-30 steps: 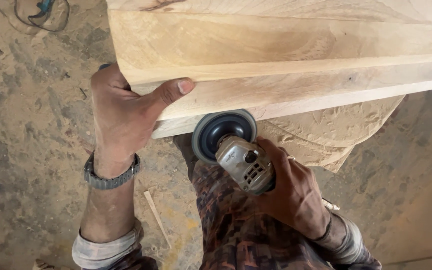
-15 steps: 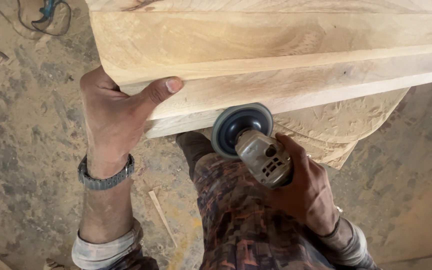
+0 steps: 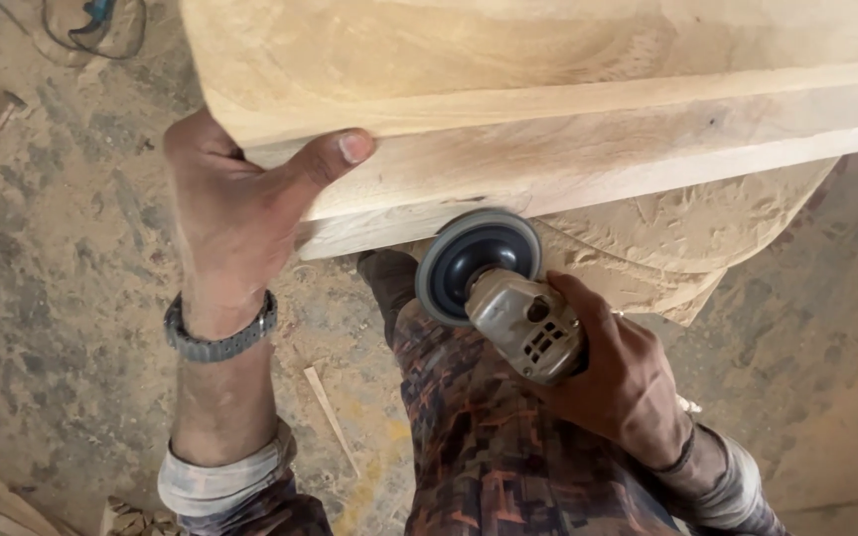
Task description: The person uses an angle grinder with a sanding disc to smooth the edges and surfaces of a large wooden board. They reposition the board several times to access different sides and continue sanding along the edges and flat surfaces.
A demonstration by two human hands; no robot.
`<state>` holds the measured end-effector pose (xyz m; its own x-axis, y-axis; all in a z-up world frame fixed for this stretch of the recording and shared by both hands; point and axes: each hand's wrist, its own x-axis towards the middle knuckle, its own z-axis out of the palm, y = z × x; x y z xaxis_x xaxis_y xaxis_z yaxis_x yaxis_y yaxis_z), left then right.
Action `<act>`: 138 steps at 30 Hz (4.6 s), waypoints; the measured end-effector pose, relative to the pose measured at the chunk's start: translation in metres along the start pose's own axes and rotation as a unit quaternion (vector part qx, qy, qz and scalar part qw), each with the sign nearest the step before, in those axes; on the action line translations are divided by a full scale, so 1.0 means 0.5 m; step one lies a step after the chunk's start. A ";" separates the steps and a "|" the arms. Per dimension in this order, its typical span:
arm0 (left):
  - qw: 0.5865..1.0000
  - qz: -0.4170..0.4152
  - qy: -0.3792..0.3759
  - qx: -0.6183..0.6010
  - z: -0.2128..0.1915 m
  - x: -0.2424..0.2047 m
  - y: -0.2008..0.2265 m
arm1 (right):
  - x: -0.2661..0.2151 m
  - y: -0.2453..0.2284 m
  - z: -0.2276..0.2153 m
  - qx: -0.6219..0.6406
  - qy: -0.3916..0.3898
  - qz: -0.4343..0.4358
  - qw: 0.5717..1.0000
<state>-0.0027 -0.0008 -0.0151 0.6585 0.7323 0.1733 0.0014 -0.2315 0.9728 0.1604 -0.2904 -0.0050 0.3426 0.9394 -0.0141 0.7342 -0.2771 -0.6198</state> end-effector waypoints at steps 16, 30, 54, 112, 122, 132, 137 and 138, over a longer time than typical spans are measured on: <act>0.999 0.007 -0.013 -0.051 0.001 -0.003 -0.004 | 0.019 0.014 0.037 -0.036 0.003 -0.042 0.998; 0.999 0.041 -0.025 -0.010 -0.004 0.003 -0.008 | -0.012 0.032 0.029 -0.071 0.076 0.002 0.995; 0.998 0.058 -0.025 -0.004 -0.005 0.003 -0.014 | 0.012 -0.024 0.032 -0.044 -0.028 0.024 0.998; 0.999 -0.022 -0.005 -0.034 0.006 0.002 0.014 | 0.014 0.002 -0.007 -0.007 0.022 0.066 0.998; 1.000 -0.019 -0.004 0.018 0.004 0.000 0.011 | -0.026 0.057 -0.012 0.027 0.038 0.026 0.999; 0.999 -0.022 0.019 0.041 0.006 0.000 0.021 | 0.002 0.012 -0.009 0.007 0.022 0.021 1.000; 0.998 -0.016 0.016 0.056 0.006 0.000 0.024 | 0.011 0.001 -0.002 0.016 -0.001 0.036 0.999; 0.998 -0.019 0.021 0.052 0.011 0.005 0.035 | 0.010 0.003 0.000 0.021 -0.006 0.044 0.999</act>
<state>0.0031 -0.0063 0.0017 0.6243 0.7677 0.1441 0.1058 -0.2659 0.9582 0.1630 -0.2860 -0.0060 0.3967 0.9145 -0.0792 0.6765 -0.3495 -0.6482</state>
